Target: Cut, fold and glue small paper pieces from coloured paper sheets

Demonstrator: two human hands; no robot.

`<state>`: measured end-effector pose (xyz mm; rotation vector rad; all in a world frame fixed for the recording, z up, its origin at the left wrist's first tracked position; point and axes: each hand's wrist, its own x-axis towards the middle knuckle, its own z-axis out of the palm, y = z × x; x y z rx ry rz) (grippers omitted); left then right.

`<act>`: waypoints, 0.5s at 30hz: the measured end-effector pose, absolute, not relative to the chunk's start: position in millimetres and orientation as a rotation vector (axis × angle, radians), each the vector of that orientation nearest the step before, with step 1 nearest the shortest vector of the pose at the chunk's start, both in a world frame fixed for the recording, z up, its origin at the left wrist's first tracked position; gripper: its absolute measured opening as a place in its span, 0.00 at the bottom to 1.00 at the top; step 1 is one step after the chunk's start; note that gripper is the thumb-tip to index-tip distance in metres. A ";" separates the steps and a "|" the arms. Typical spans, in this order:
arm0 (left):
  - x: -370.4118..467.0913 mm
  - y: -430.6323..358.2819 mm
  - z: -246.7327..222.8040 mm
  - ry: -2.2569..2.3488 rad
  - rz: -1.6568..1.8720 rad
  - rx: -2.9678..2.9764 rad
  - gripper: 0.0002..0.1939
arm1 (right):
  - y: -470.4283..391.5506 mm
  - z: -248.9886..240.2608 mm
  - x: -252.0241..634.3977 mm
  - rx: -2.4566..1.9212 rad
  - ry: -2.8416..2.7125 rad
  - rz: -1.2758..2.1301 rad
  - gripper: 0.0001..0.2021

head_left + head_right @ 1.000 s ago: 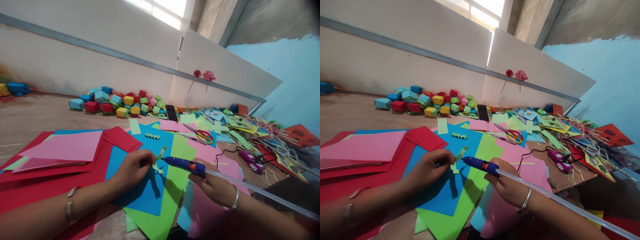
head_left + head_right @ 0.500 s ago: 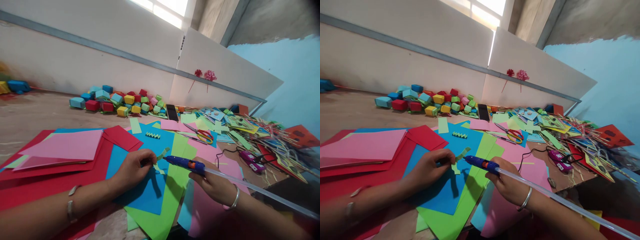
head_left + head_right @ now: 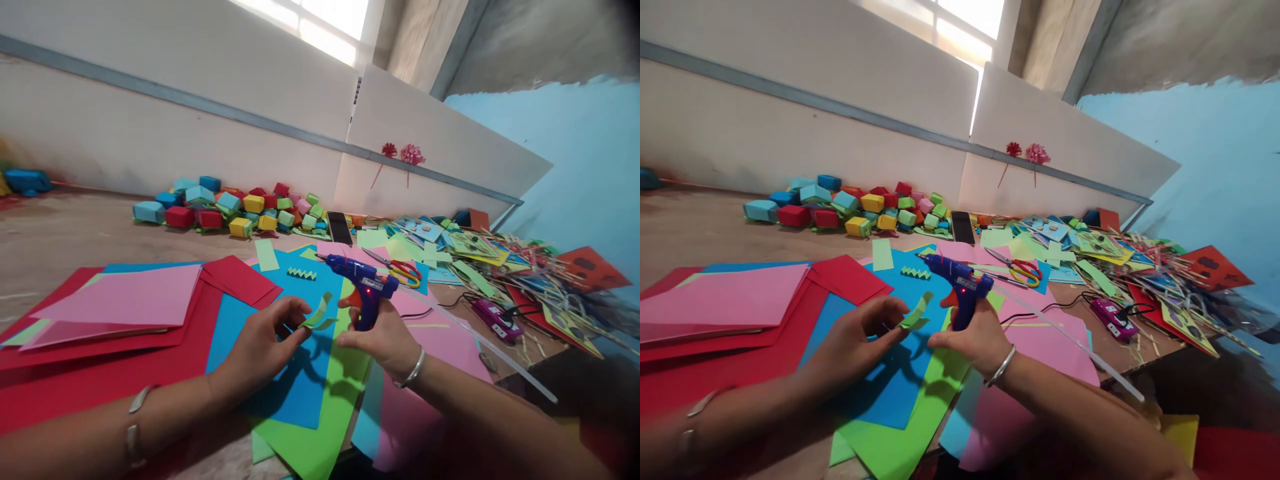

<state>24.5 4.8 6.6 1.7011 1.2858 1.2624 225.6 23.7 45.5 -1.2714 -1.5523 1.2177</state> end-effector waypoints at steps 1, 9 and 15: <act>25.5 3.7 7.1 1.277 1.238 1.698 0.09 | 22.9 41.6 221.1 -1.290 -1.530 1.251 0.27; 28.5 -3.2 10.7 1.235 1.167 1.815 0.06 | 18.9 36.8 203.7 -1.219 -1.558 1.238 0.20; 27.3 -1.7 9.7 1.230 1.171 1.849 0.06 | 24.8 39.7 206.5 -1.219 -1.558 1.204 0.13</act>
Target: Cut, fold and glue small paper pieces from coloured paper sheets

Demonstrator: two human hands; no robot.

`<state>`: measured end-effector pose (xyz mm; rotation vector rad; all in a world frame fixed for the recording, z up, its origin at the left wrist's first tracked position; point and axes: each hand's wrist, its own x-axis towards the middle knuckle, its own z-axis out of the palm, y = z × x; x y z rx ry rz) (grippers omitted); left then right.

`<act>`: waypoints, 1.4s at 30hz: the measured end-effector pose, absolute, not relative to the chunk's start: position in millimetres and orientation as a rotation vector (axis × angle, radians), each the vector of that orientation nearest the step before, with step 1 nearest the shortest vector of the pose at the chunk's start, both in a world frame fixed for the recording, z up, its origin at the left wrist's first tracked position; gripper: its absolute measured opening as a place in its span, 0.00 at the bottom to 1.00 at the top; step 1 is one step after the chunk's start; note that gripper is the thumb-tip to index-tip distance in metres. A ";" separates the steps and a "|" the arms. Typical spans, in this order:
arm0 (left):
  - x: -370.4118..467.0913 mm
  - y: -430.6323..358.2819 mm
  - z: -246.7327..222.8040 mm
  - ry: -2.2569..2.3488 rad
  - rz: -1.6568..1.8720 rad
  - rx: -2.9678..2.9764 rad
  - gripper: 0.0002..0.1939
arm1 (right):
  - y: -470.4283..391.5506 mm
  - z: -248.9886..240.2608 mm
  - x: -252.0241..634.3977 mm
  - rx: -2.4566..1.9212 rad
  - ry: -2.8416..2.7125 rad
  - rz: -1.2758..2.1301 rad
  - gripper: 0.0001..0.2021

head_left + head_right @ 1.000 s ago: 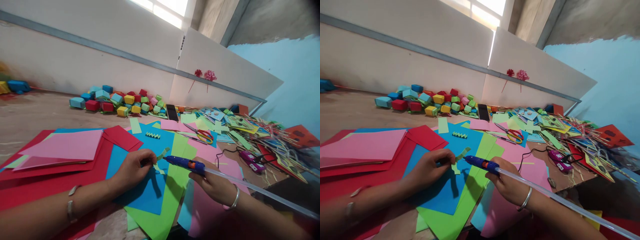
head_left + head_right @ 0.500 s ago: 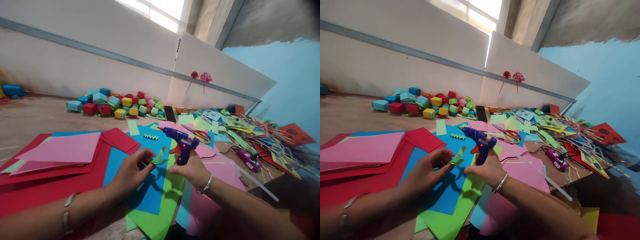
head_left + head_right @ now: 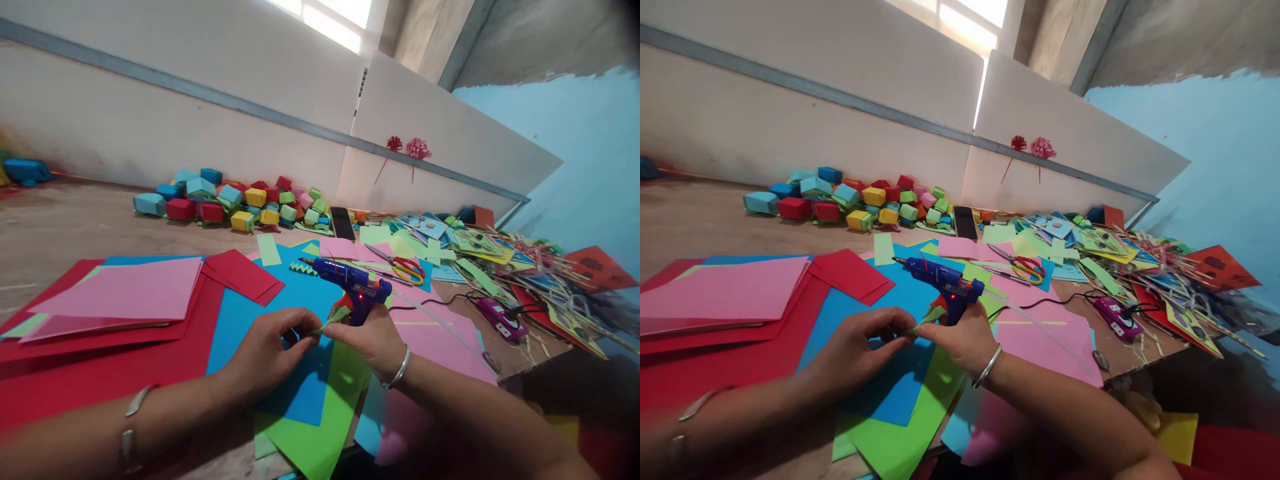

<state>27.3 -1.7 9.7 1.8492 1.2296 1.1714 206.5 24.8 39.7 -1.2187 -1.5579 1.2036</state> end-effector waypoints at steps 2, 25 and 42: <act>26.9 -0.6 9.8 1.231 1.175 1.846 0.06 | 26.8 39.5 207.3 -1.180 -1.531 1.204 0.13; 24.8 -2.4 7.8 1.357 1.135 1.966 0.11 | 26.8 26.0 207.7 -1.153 -1.451 1.274 0.12; 24.7 -0.9 6.0 1.329 1.167 1.785 0.10 | 30.6 27.0 211.9 -1.070 -1.355 1.522 0.23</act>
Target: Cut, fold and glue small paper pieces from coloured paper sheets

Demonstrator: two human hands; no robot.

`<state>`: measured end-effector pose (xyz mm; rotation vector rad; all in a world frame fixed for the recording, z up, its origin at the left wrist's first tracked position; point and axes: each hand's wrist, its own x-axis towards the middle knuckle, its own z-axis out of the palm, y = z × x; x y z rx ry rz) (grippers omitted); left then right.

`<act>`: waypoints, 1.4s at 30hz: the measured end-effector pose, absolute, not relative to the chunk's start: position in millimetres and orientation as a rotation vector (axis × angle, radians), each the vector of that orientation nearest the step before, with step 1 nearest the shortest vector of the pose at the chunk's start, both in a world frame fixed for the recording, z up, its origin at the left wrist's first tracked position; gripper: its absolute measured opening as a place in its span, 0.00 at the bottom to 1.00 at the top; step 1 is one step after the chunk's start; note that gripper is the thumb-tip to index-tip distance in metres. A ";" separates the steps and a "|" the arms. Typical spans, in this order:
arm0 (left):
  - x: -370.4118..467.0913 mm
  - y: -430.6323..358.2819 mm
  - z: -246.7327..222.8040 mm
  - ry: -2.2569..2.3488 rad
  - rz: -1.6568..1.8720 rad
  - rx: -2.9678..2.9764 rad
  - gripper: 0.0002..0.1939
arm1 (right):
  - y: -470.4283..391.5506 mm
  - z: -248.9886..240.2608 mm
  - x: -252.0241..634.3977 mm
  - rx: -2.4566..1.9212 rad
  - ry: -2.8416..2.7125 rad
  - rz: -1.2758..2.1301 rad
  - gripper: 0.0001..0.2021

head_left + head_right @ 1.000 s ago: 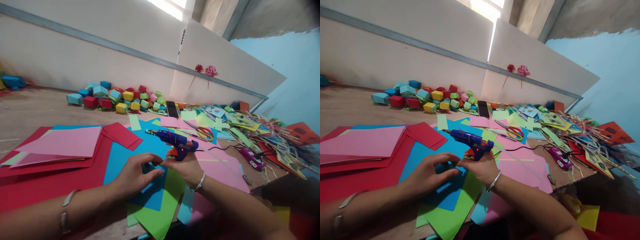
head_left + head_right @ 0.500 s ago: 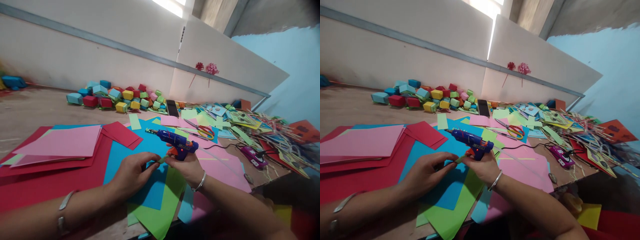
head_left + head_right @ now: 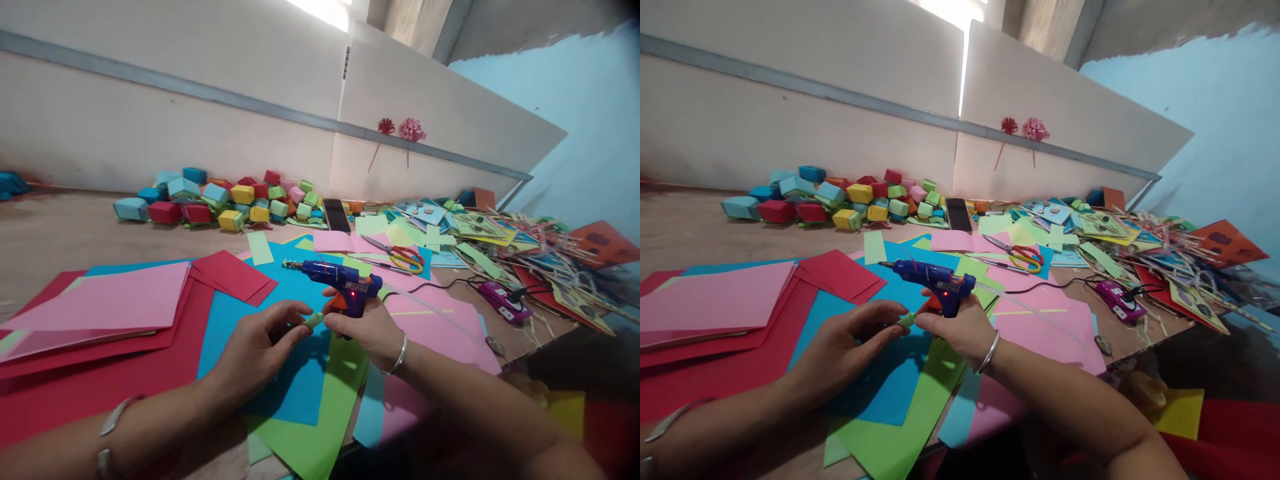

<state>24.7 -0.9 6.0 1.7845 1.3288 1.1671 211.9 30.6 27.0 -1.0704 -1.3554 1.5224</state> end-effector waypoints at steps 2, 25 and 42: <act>24.8 -2.2 4.8 1.316 1.189 1.771 0.10 | 31.0 26.3 211.7 -1.064 -1.348 1.545 0.22; 18.9 0.0 -4.0 1.058 1.396 2.094 0.20 | 40.0 28.7 214.9 -0.974 -1.182 1.944 0.28; 25.1 -0.6 8.5 1.154 1.232 1.906 0.06 | 46.0 31.2 218.8 -0.992 -1.258 1.856 0.29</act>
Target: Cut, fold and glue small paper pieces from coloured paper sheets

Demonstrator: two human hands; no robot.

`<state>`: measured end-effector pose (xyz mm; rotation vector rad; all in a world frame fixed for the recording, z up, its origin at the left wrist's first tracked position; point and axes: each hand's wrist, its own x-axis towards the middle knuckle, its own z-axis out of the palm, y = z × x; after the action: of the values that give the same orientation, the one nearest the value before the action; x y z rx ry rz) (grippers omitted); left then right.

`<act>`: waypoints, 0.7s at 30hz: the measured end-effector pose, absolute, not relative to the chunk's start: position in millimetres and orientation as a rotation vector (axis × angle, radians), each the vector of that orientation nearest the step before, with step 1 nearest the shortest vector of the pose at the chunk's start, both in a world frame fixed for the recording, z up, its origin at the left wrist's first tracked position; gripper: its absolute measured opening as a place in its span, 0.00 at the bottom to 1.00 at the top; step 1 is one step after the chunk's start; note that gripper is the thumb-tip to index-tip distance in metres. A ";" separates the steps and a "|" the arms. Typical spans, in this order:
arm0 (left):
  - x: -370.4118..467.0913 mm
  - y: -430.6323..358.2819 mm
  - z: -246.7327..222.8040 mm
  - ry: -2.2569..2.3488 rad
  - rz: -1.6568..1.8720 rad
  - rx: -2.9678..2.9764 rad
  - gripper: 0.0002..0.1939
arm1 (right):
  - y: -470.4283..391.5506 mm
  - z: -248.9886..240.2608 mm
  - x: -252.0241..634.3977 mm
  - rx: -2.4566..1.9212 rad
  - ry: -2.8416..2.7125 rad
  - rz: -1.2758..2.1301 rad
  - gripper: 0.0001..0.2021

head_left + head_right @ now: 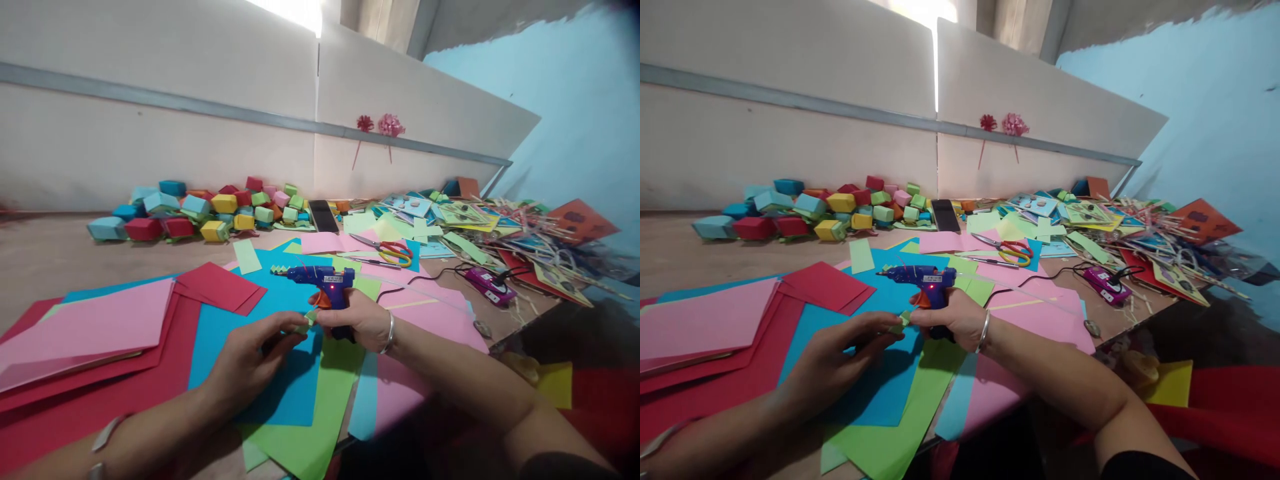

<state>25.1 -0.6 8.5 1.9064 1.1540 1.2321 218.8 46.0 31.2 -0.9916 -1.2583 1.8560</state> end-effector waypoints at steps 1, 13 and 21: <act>25.3 -0.3 8.4 1.155 1.223 1.875 0.06 | 46.5 30.6 218.5 -0.998 -1.270 1.834 0.29; 21.4 17.1 4.9 1.279 1.322 1.474 0.18 | 60.5 44.3 240.7 -1.160 -2.023 0.673 0.16; 16.0 22.2 5.6 1.427 1.340 1.540 0.18 | 58.3 50.0 240.3 -1.183 -2.207 0.294 0.15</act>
<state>16.0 22.2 5.6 1.5399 1.4268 1.3402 240.3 58.3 50.0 -1.1829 -2.2066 0.2940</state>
